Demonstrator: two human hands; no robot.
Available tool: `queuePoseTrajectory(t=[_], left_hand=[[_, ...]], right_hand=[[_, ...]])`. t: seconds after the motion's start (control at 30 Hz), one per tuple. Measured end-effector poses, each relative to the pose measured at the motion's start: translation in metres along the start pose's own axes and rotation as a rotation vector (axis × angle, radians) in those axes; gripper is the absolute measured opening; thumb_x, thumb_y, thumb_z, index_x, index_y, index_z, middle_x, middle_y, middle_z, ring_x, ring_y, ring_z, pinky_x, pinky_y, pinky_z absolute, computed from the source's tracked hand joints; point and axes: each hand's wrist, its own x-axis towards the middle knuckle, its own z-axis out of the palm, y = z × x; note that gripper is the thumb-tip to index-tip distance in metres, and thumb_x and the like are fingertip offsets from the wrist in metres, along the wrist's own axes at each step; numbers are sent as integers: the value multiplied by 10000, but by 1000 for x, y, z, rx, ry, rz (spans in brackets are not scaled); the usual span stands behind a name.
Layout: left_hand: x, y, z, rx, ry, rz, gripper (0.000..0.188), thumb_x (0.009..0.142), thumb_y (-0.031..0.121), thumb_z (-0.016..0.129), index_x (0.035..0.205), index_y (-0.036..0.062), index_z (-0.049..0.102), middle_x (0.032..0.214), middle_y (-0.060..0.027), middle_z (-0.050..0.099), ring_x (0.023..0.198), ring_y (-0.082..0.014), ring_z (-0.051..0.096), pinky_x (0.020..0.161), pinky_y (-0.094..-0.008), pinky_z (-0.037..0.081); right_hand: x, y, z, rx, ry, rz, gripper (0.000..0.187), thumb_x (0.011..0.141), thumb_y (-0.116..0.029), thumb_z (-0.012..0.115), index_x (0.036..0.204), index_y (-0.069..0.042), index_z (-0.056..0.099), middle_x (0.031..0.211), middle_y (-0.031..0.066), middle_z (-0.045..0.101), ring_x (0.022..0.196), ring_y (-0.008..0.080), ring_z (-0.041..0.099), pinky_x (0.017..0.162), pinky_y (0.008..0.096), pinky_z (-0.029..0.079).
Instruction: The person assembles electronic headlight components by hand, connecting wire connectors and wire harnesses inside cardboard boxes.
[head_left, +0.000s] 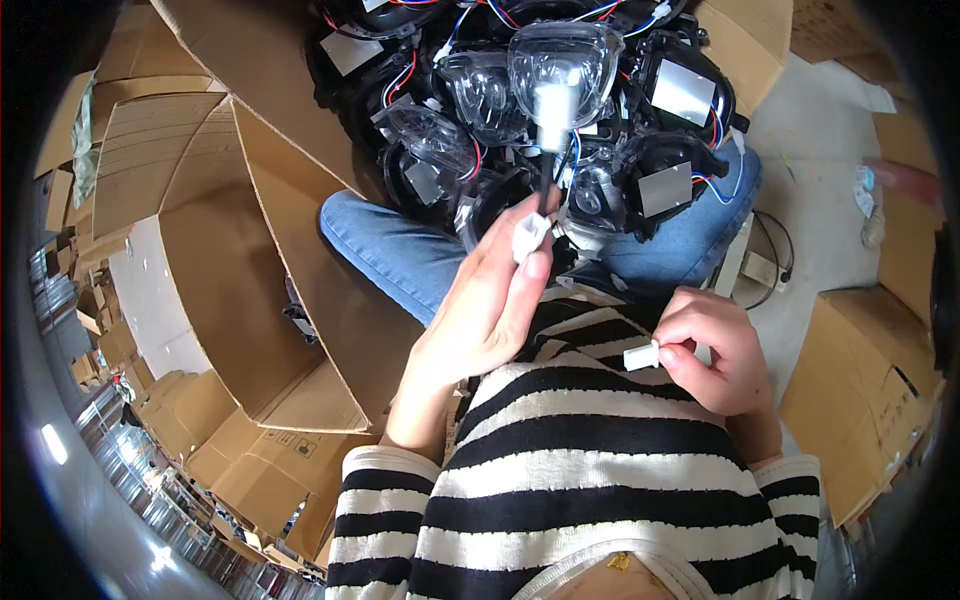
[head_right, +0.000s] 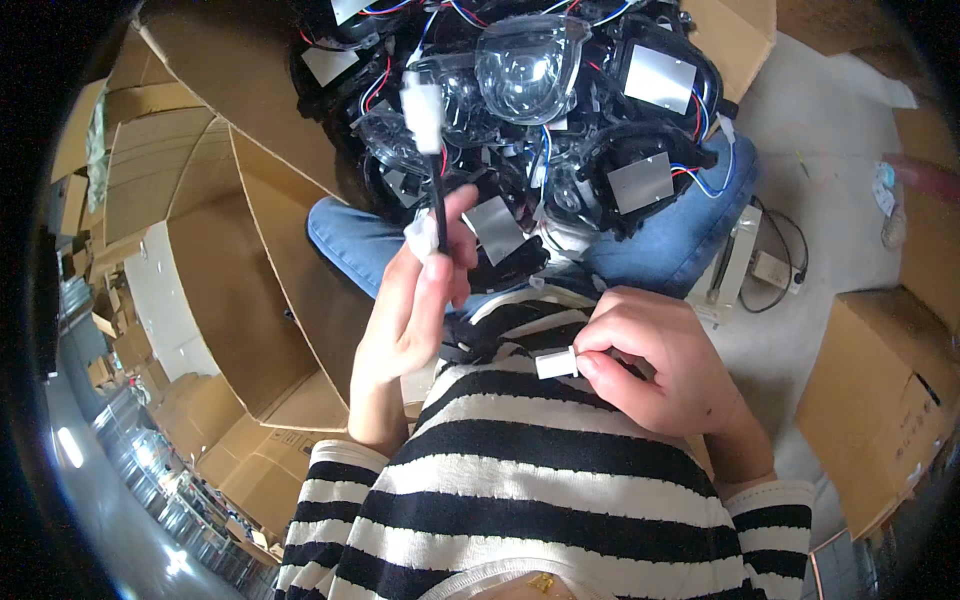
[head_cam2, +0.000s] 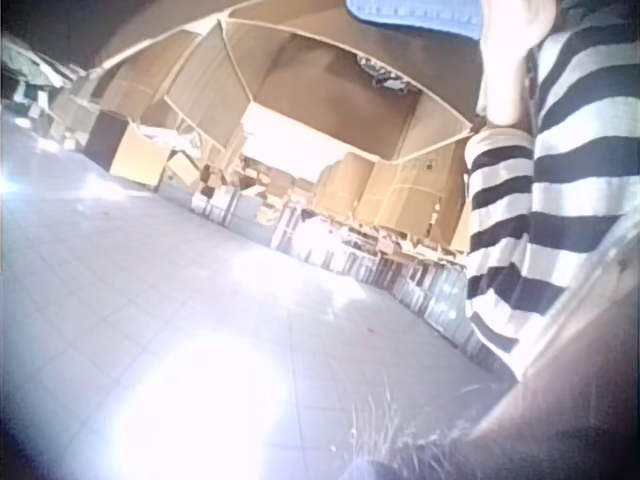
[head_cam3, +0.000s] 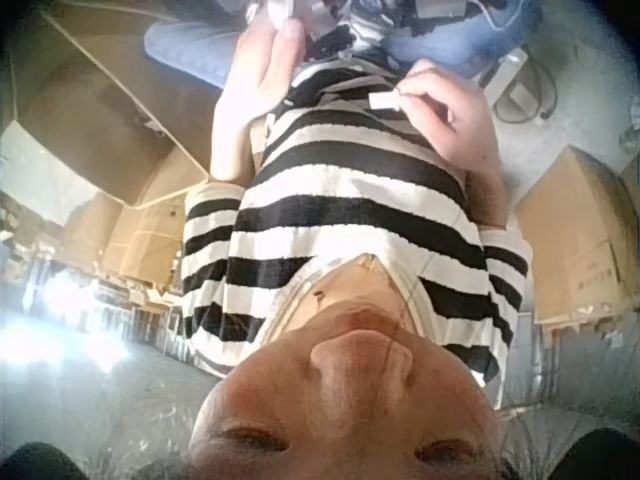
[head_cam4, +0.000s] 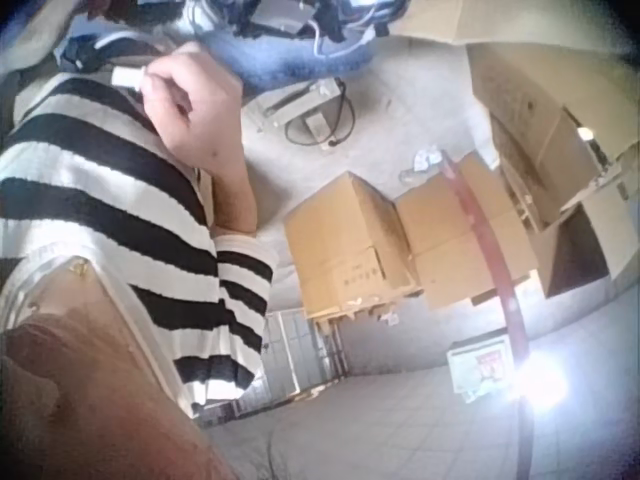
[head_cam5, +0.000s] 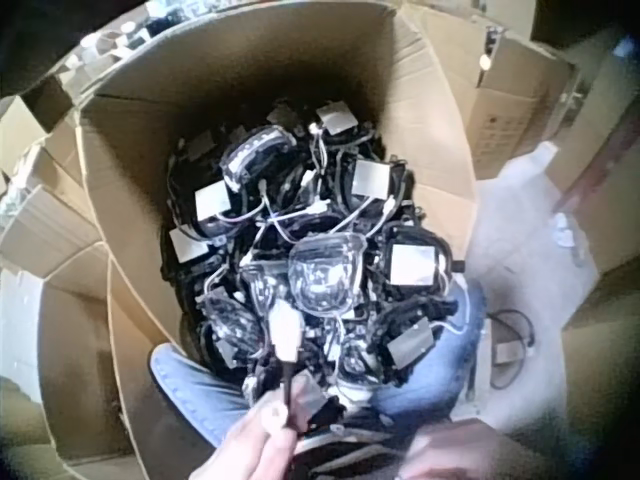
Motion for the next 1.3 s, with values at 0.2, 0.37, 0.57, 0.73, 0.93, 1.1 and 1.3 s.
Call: queuePoseTrajectory(t=[0.2, 0.37, 0.57, 0.73, 0.93, 1.1, 1.3], left_hand=[[-3, -4, -8, 93, -174, 201, 304, 891, 174, 363, 1034, -57, 501, 731, -66, 496, 570, -109, 464, 537, -223, 395], [-7, -10, -12, -193, -437, 257, 421, 893, 280, 345, 939, -70, 573, 734, -124, 586, 544, -197, 509, 520, -313, 418], [8, -15, -15, -421, -784, 284, 215, 840, 183, 497, 909, 14, 611, 772, -128, 603, 692, -266, 582, 608, -327, 457], [12, -17, -12, -447, -871, 291, 216, 831, 195, 515, 897, 16, 618, 684, -121, 574, 615, -256, 560, 553, -337, 431], [14, -20, -9, -517, -939, 155, 229, 850, 208, 485, 849, 28, 627, 673, -121, 565, 596, -265, 548, 538, -326, 418], [13, -22, -5, -458, -819, 164, 299, 883, 215, 409, 789, 23, 619, 667, -126, 560, 597, -269, 538, 549, -322, 416], [7, -28, -10, -443, -591, 156, 174, 820, 78, 529, 949, -38, 546, 832, -94, 615, 676, -140, 570, 593, -248, 444]], right_hand=[[13, -7, 9, 79, 33, 26, 46, 703, 13, 529, 740, -12, 538, 636, 57, 503, 525, 147, 460, 466, 254, 339], [9, -2, -13, 110, 124, -55, 58, 688, 15, 540, 740, -5, 556, 632, 69, 509, 534, 143, 466, 474, 252, 346], [21, 3, -3, 67, -47, -18, 49, 704, -2, 548, 752, 6, 558, 654, 70, 518, 541, 153, 466, 484, 260, 355], [23, 3, 5, 98, -106, -35, 53, 670, 36, 535, 708, 3, 552, 648, 61, 520, 552, 164, 466, 482, 263, 355], [21, 0, 8, -152, -27, -114, 80, 629, 37, 555, 686, -14, 537, 613, 60, 487, 536, 192, 453, 475, 280, 352], [21, 2, 14, -265, 35, -179, 83, 626, 21, 568, 684, -22, 528, 614, 62, 474, 532, 207, 444, 476, 291, 350], [4, 4, -13, -67, 228, -20, 46, 684, -23, 569, 727, -21, 554, 604, 69, 508, 520, 189, 463, 476, 285, 352]])
